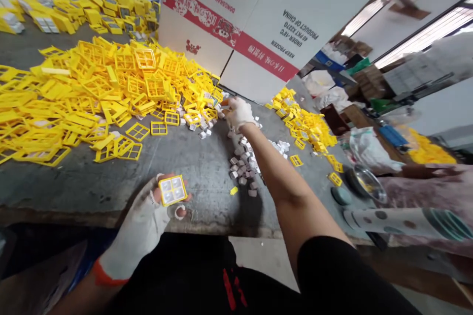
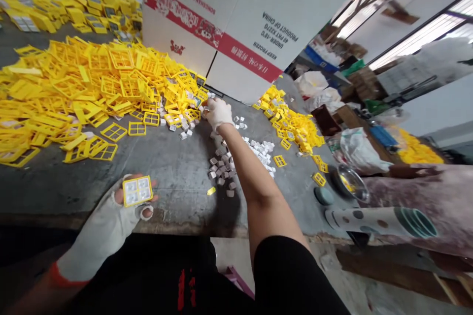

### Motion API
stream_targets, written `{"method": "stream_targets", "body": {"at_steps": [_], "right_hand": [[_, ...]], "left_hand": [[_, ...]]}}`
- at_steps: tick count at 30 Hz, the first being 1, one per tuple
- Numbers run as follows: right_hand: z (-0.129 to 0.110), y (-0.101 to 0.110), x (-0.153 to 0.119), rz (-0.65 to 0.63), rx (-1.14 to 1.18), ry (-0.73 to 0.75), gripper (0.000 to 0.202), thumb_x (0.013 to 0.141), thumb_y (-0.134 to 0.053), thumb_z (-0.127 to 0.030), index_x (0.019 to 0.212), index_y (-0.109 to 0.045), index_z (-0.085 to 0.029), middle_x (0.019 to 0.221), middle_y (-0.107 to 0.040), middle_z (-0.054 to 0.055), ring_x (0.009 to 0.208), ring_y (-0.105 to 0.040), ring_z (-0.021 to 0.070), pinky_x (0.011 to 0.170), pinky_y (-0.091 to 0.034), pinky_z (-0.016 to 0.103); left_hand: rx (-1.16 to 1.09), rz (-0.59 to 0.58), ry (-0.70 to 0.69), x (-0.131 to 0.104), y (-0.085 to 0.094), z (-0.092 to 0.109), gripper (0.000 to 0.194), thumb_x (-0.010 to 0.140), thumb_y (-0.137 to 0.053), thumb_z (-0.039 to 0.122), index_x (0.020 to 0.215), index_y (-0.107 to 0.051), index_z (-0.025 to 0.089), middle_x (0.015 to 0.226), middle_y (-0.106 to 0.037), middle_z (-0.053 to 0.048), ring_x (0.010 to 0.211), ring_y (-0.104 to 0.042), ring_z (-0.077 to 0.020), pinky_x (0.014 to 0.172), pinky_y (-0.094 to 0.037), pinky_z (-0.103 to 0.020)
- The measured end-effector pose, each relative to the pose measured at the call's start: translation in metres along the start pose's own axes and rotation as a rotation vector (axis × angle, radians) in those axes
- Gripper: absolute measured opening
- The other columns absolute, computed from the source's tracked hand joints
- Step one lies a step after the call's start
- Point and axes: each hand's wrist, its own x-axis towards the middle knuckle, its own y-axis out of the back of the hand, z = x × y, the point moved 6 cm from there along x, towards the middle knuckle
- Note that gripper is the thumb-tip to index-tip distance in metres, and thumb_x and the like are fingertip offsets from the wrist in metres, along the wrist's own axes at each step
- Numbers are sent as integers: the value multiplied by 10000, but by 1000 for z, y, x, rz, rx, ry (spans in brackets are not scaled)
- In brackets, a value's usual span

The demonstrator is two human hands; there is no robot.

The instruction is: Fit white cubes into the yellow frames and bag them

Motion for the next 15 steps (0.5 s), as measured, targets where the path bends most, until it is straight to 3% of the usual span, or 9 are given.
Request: {"method": "stream_targets", "body": {"at_steps": [3, 7, 10, 15], "right_hand": [[-8, -19, 51, -27, -52, -24, 432, 1002, -693, -262, 1428, -744, -212, 1537, -721, 178, 1418, -661, 378, 1193, -529, 543], [-16, -39, 77, -39, -91, -41, 550, 977, -702, -363, 1497, -659, -189, 1582, -679, 228, 1465, -635, 424, 1215, -505, 599], [-12, -39, 76, -42, -90, -47, 568, 962, -689, -370, 1495, -638, -182, 1555, -694, 240, 1403, -677, 414, 1176, -536, 575], [2, -13, 45, -18, -107, -16, 608, 959, -656, -315, 1544, -611, -155, 1562, -674, 271, 1354, -699, 416, 1126, -572, 559]], "left_hand": [[8, -23, 11, 0, 2, -1, 560, 454, -1177, 453, 899, -897, 262, 910, -865, -50, 695, -825, -292, 515, -669, -340], [37, -71, 22, 1, 4, -2, 496, 525, -1155, 476, 908, -910, 277, 898, -864, -71, 711, -833, -303, 525, -663, -330], [38, -96, 26, 2, 3, -2, 496, 528, -1156, 464, 915, -911, 275, 901, -867, -74, 713, -835, -308, 523, -659, -326], [-8, -103, -7, 3, 5, -3, 476, 580, -1147, 444, 946, -893, 276, 950, -880, -58, 735, -843, -297, 538, -670, -326]]}}
